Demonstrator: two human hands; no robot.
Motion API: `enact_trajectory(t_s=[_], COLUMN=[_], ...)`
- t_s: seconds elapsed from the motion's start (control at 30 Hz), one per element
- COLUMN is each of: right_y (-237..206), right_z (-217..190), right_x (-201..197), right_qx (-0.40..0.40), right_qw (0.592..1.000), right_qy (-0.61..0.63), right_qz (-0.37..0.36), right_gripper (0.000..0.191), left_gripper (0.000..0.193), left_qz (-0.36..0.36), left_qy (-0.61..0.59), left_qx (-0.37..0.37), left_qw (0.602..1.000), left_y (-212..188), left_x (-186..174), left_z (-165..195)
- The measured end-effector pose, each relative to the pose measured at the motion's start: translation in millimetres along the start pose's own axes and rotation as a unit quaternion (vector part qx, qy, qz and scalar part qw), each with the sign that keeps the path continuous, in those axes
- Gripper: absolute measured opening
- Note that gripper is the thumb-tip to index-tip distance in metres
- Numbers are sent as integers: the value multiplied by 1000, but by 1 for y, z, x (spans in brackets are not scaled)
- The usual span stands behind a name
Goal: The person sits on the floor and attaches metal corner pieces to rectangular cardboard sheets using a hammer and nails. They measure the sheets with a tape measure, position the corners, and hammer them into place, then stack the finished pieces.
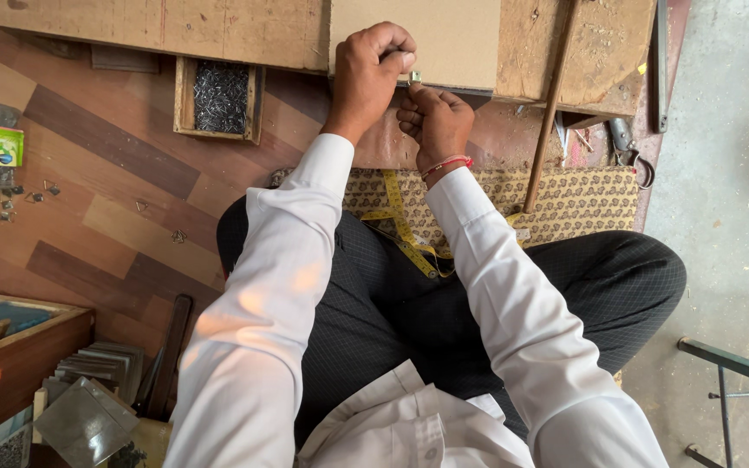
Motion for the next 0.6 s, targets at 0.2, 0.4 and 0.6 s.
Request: enact_trajectory(t_s=[0.2, 0.4, 0.6], right_y=[0, 2, 3], right_z=[-1, 1, 2], right_x=[2, -4, -5], right_qx=[-3, -1, -2], right_qw=[1000, 1000, 1000], right_qy=[2, 0, -6], right_qz=[-8, 10, 11], right_gripper=[13, 11, 13], left_gripper=[9, 11, 7], left_qz=[-15, 22, -12], left_qy=[60, -14, -41], left_qx=[26, 4, -67], left_qw=[998, 1000, 997], left_y=[-3, 1, 1], left_x=[9, -3, 0], left_z=[7, 6, -6])
Point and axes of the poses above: each hand's wrist, its own y-axis towards the middle knuckle, its own x-axis out of the palm, z = x × y, the point moved 10 cm from there along y, towards the middle knuckle, and after that the axes turned 15 degrees about y, right-handed, at the moved point
